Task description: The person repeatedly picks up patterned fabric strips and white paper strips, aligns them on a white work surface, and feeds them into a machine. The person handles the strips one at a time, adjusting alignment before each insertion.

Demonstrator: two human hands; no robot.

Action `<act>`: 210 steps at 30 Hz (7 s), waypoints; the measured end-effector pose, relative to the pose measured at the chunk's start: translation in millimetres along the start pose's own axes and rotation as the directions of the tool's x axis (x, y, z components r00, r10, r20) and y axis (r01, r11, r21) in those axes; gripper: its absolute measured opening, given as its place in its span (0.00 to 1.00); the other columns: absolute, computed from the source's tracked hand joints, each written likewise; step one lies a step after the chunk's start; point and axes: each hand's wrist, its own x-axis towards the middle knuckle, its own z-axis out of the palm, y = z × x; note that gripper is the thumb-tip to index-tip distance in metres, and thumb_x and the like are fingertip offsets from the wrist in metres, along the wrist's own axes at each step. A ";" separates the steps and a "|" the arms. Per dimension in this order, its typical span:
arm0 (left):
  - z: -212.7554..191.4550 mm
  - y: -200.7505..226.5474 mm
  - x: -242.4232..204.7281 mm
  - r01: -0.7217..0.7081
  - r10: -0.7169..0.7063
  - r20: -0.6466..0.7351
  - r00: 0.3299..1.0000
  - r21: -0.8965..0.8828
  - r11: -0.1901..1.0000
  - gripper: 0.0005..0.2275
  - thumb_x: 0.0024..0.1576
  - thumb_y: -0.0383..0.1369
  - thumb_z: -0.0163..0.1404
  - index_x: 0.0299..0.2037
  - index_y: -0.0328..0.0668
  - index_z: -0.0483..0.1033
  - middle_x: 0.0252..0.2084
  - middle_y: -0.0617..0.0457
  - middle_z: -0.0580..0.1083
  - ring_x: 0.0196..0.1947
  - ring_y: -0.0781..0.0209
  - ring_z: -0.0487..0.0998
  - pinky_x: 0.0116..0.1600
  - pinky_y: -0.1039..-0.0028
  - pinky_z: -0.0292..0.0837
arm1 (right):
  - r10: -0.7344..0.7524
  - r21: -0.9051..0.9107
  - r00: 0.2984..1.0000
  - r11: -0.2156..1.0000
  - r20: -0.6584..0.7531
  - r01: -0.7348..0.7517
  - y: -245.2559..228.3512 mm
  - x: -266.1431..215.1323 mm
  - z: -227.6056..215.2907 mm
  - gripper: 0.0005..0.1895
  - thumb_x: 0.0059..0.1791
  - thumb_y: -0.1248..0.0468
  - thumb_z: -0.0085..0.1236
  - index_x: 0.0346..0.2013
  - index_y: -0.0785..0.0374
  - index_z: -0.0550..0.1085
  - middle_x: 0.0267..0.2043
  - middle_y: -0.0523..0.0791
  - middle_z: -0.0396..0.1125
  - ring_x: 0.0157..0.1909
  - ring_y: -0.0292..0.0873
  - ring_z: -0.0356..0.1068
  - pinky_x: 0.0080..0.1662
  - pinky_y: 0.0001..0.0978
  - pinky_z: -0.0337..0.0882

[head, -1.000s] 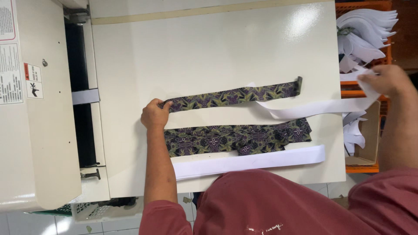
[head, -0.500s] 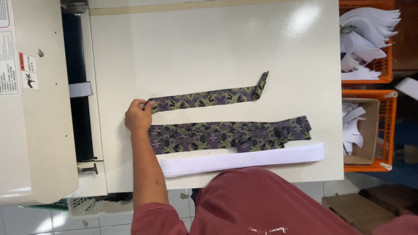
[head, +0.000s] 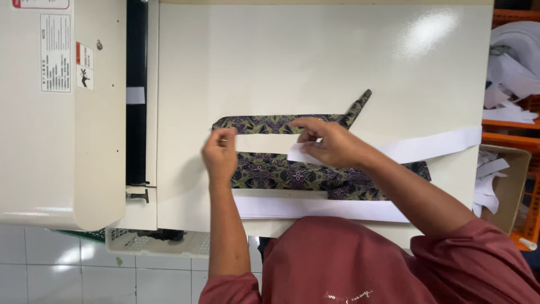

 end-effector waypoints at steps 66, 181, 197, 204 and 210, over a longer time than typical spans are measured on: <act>15.9 -47.5 61.2 0.248 -0.154 -0.239 0.959 0.441 0.863 0.11 0.56 0.42 0.59 0.34 0.44 0.78 0.27 0.55 0.80 0.31 0.55 0.81 0.38 0.60 0.75 | 0.744 -0.438 0.652 0.542 -0.147 -0.717 226.8 -48.7 -122.6 0.35 0.44 0.34 0.62 0.50 0.58 0.82 0.52 0.54 0.75 0.55 0.56 0.73 0.57 0.47 0.70; 18.2 -58.0 64.6 0.254 -0.174 -0.206 0.963 0.471 0.845 0.12 0.59 0.43 0.57 0.38 0.43 0.76 0.31 0.53 0.78 0.32 0.54 0.80 0.38 0.61 0.74 | -0.137 -0.390 0.740 0.903 -0.658 -0.179 219.6 -91.7 -6.7 0.07 0.57 0.63 0.49 0.42 0.65 0.70 0.68 0.58 0.63 0.74 0.65 0.56 0.71 0.55 0.56; 17.7 -58.9 63.4 0.239 -0.152 -0.212 0.965 0.487 0.840 0.12 0.60 0.42 0.57 0.38 0.41 0.76 0.33 0.51 0.78 0.34 0.51 0.79 0.39 0.59 0.74 | -0.088 -0.556 0.696 0.676 -0.713 -0.484 255.3 -161.8 -74.0 0.07 0.57 0.56 0.62 0.37 0.53 0.79 0.35 0.39 0.74 0.45 0.45 0.68 0.58 0.45 0.55; 18.3 -62.1 63.8 0.200 -0.103 -0.218 0.970 0.491 0.848 0.12 0.60 0.41 0.58 0.39 0.39 0.77 0.34 0.50 0.79 0.33 0.52 0.80 0.39 0.61 0.75 | 0.389 -0.120 0.613 0.772 -0.688 -0.624 259.9 -160.5 -91.4 0.17 0.53 0.46 0.62 0.40 0.57 0.80 0.34 0.44 0.73 0.40 0.46 0.72 0.53 0.39 0.66; 18.5 -59.2 64.3 0.247 -0.159 -0.215 0.964 0.487 0.838 0.13 0.61 0.42 0.57 0.41 0.40 0.76 0.34 0.50 0.79 0.34 0.52 0.80 0.40 0.62 0.74 | 0.426 -0.314 0.666 0.642 -0.613 -0.700 247.7 -162.2 -94.1 0.19 0.46 0.46 0.66 0.35 0.59 0.83 0.32 0.45 0.76 0.39 0.48 0.74 0.51 0.43 0.66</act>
